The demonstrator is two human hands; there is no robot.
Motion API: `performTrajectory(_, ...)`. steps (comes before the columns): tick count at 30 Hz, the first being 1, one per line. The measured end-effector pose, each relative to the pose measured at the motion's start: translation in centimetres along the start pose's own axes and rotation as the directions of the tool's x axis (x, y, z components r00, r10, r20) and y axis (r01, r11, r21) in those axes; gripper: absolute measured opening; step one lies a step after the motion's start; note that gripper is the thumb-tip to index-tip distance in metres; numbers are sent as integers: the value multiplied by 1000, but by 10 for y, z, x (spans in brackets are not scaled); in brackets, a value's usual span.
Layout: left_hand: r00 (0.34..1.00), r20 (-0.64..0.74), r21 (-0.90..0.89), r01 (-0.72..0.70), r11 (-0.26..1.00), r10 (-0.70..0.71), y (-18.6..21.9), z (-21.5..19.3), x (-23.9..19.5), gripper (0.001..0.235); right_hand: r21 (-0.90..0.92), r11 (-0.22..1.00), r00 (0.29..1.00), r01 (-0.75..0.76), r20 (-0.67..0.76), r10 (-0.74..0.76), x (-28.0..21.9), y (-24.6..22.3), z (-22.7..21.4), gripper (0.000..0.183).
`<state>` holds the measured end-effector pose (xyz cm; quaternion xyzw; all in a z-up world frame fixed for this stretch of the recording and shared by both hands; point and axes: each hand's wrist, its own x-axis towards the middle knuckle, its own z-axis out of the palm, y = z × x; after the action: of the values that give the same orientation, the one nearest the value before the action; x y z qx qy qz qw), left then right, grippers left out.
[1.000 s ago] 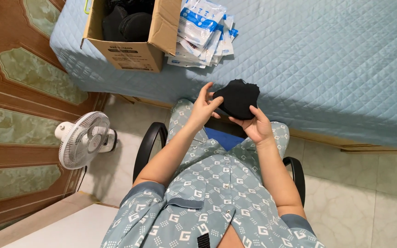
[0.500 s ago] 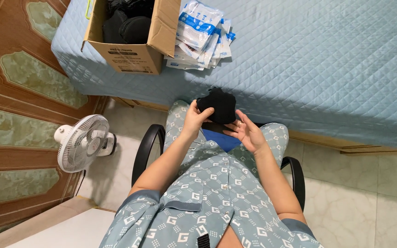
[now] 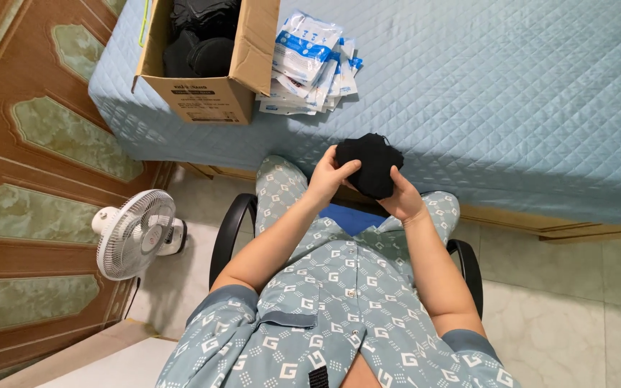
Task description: The person sits on a chair and folds black face masks by hand, stacking them on a blue bedspread. They then pick up a packaged item from a nearby pile of packages.
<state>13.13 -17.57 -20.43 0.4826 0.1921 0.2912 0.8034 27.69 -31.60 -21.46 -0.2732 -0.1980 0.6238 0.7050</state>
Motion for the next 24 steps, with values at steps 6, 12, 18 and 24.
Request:
performTrajectory(6,999,5,374,48,926,-53,23,15,-1,84,178,984,999,27,37,-34,9,-8,16,62)
performTrajectory(12,999,-10,616,-26,788,40,-1,-14,0,97,259,966,999,-5,-47,17,14,19,-6,58)
performTrajectory(18,987,85,812,-147,564,135,-14,-22,26,70,201,980,971,-8,-231,56,33,3,-32,53)
performTrajectory(24,980,118,865,-181,468,162,-16,-9,81,70,337,941,951,28,-299,79,66,-38,-66,48)
